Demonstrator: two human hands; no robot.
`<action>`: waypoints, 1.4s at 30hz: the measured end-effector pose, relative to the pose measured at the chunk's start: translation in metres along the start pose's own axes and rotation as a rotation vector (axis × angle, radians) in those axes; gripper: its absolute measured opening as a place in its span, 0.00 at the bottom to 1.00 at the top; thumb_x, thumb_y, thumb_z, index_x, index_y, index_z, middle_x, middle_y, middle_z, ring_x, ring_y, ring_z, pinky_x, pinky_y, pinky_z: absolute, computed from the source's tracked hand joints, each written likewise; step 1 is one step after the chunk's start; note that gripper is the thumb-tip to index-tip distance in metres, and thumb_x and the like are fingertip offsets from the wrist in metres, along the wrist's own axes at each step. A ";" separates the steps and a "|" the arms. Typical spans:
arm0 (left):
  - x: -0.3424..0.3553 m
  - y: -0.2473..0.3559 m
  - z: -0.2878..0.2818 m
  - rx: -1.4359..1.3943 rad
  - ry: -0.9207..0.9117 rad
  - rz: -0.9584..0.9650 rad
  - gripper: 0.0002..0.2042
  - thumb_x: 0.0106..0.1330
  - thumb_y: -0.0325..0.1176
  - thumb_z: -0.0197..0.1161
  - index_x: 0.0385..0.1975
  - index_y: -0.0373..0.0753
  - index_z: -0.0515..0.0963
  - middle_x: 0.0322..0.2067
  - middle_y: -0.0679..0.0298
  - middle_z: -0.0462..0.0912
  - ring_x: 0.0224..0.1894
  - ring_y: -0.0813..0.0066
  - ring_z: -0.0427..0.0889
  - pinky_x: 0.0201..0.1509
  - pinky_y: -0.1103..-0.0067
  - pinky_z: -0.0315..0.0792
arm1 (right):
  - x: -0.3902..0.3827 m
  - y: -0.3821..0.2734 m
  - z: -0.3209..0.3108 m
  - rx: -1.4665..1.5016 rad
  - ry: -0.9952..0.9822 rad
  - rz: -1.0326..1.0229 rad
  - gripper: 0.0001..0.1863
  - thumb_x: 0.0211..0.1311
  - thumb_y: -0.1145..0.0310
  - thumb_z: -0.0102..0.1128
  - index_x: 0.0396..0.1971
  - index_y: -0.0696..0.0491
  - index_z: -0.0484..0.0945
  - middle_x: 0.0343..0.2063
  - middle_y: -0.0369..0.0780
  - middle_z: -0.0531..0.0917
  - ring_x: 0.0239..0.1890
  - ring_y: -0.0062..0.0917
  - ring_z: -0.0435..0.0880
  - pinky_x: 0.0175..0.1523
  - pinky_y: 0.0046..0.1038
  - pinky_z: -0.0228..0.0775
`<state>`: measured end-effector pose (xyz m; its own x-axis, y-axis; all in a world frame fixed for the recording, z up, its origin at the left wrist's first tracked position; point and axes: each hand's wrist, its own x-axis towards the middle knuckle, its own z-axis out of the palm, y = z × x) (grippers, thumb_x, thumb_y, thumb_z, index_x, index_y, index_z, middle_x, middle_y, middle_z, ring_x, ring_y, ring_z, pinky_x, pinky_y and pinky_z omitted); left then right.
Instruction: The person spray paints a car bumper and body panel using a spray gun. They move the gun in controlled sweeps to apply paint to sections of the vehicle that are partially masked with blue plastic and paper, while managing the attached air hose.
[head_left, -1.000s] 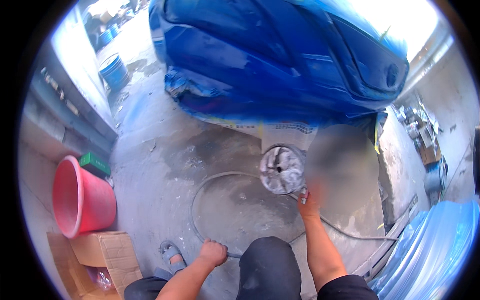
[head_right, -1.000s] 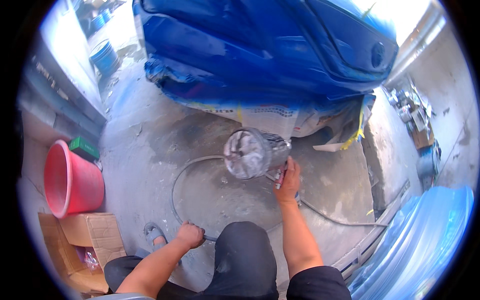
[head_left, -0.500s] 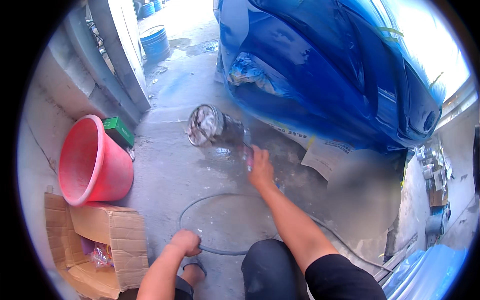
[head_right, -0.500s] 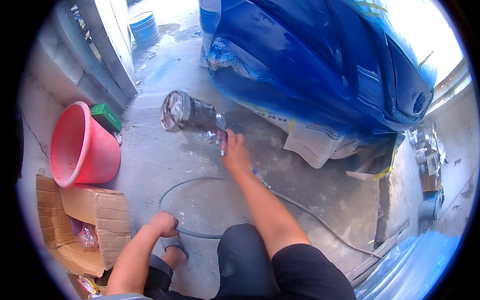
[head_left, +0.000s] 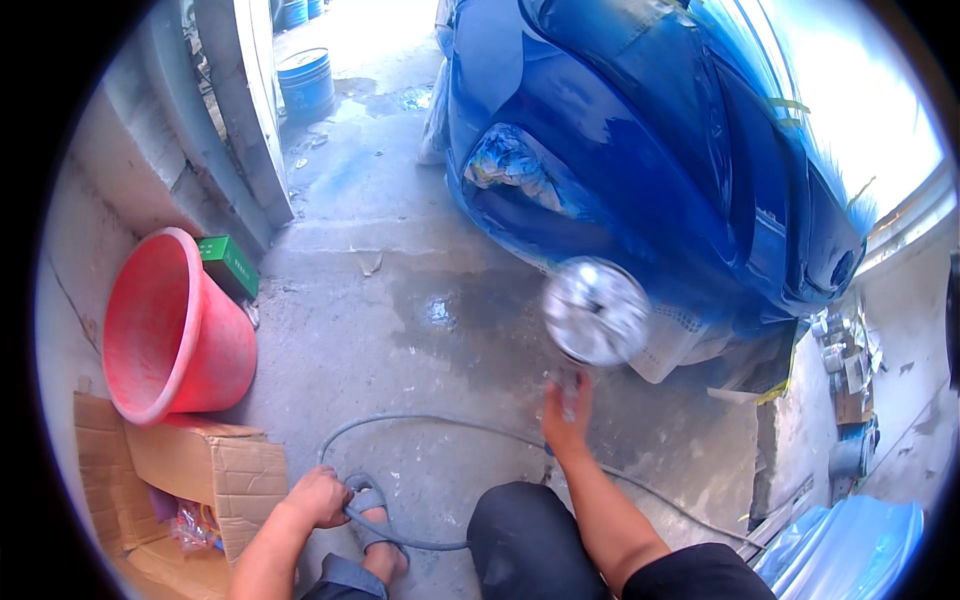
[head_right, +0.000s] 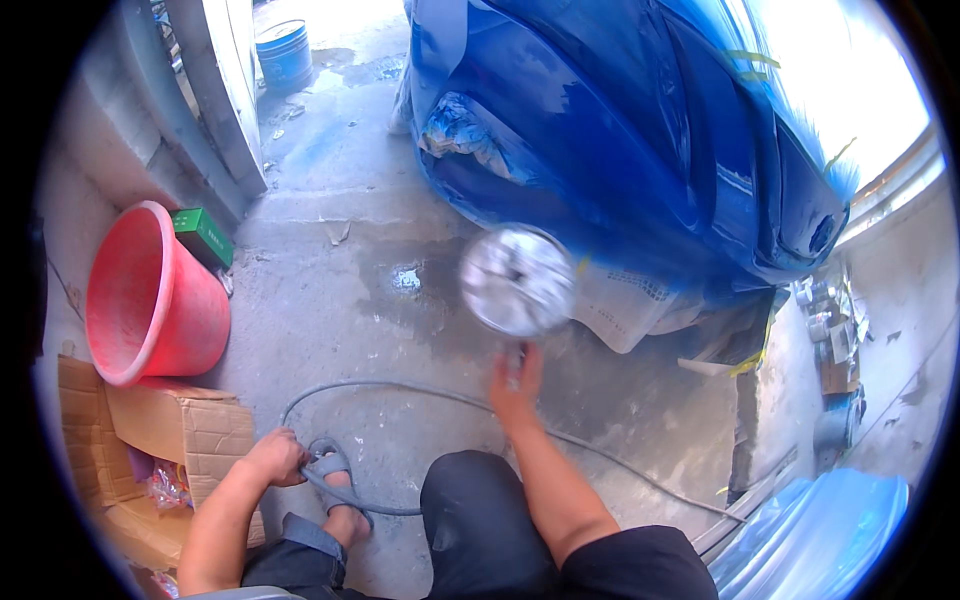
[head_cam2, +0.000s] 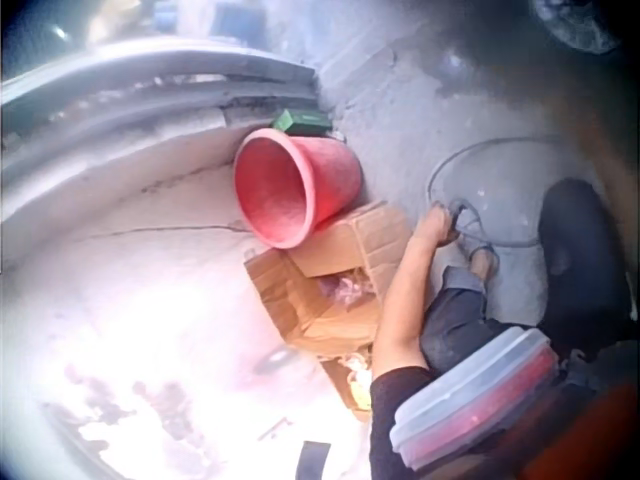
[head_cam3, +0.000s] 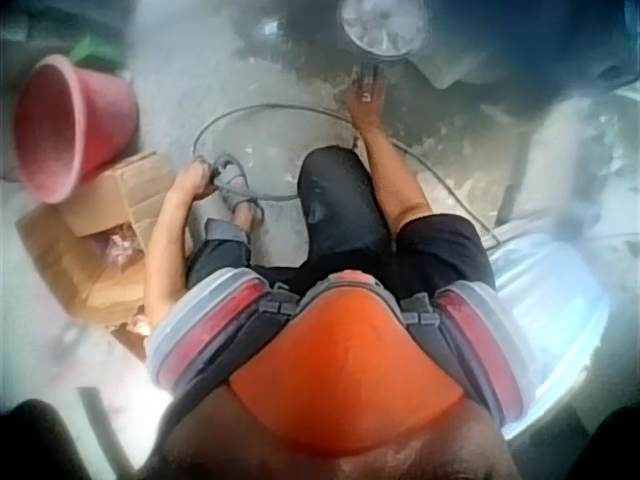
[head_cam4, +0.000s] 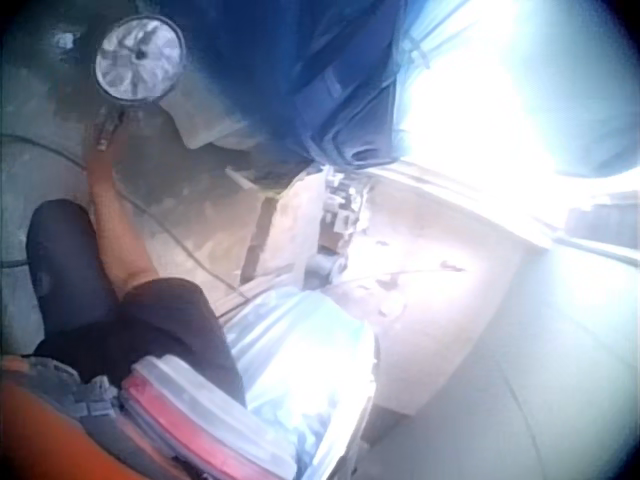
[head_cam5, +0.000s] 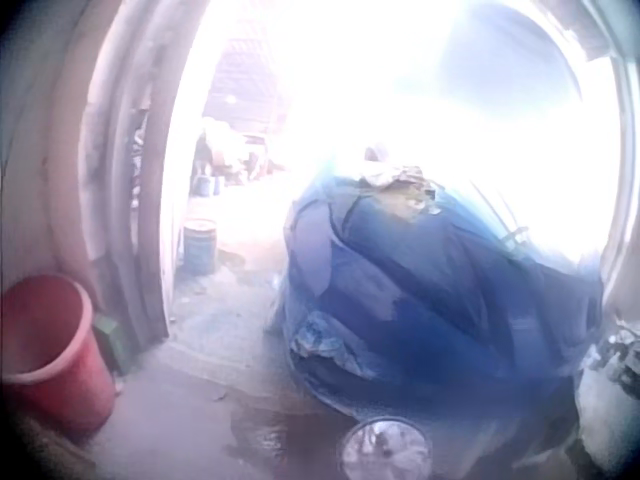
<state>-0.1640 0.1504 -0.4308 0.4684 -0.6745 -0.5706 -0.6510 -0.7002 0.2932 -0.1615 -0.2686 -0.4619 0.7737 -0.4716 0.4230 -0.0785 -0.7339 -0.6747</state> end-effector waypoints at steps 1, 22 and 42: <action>0.000 -0.003 -0.001 -0.034 0.004 -0.001 0.10 0.43 0.42 0.65 0.19 0.43 0.80 0.24 0.55 0.81 0.36 0.56 0.78 0.46 0.67 0.71 | -0.006 0.004 -0.007 0.111 -0.031 0.100 0.25 0.59 0.68 0.59 0.54 0.59 0.64 0.42 0.44 0.75 0.45 0.29 0.76 0.49 0.28 0.68; 0.023 -0.115 -0.028 -0.574 0.346 -0.351 0.15 0.50 0.40 0.71 0.21 0.35 0.77 0.25 0.51 0.79 0.29 0.58 0.77 0.36 0.69 0.72 | 0.014 -0.053 0.028 0.526 0.165 0.709 0.15 0.63 0.61 0.56 0.43 0.55 0.69 0.28 0.34 0.76 0.25 0.16 0.75 0.30 0.18 0.67; 0.113 -0.215 -0.056 -0.673 0.375 -0.228 0.11 0.55 0.37 0.66 0.22 0.35 0.76 0.19 0.58 0.77 0.24 0.70 0.74 0.31 0.73 0.69 | 0.006 -0.080 0.060 0.373 0.328 0.660 0.16 0.66 0.59 0.53 0.47 0.53 0.70 0.24 0.34 0.77 0.25 0.13 0.73 0.27 0.18 0.63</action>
<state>0.0627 0.2117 -0.5159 0.7937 -0.4479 -0.4116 -0.0710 -0.7402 0.6686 -0.1134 -0.1831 -0.4414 0.4141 -0.9101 -0.0146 -0.1939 -0.0726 -0.9783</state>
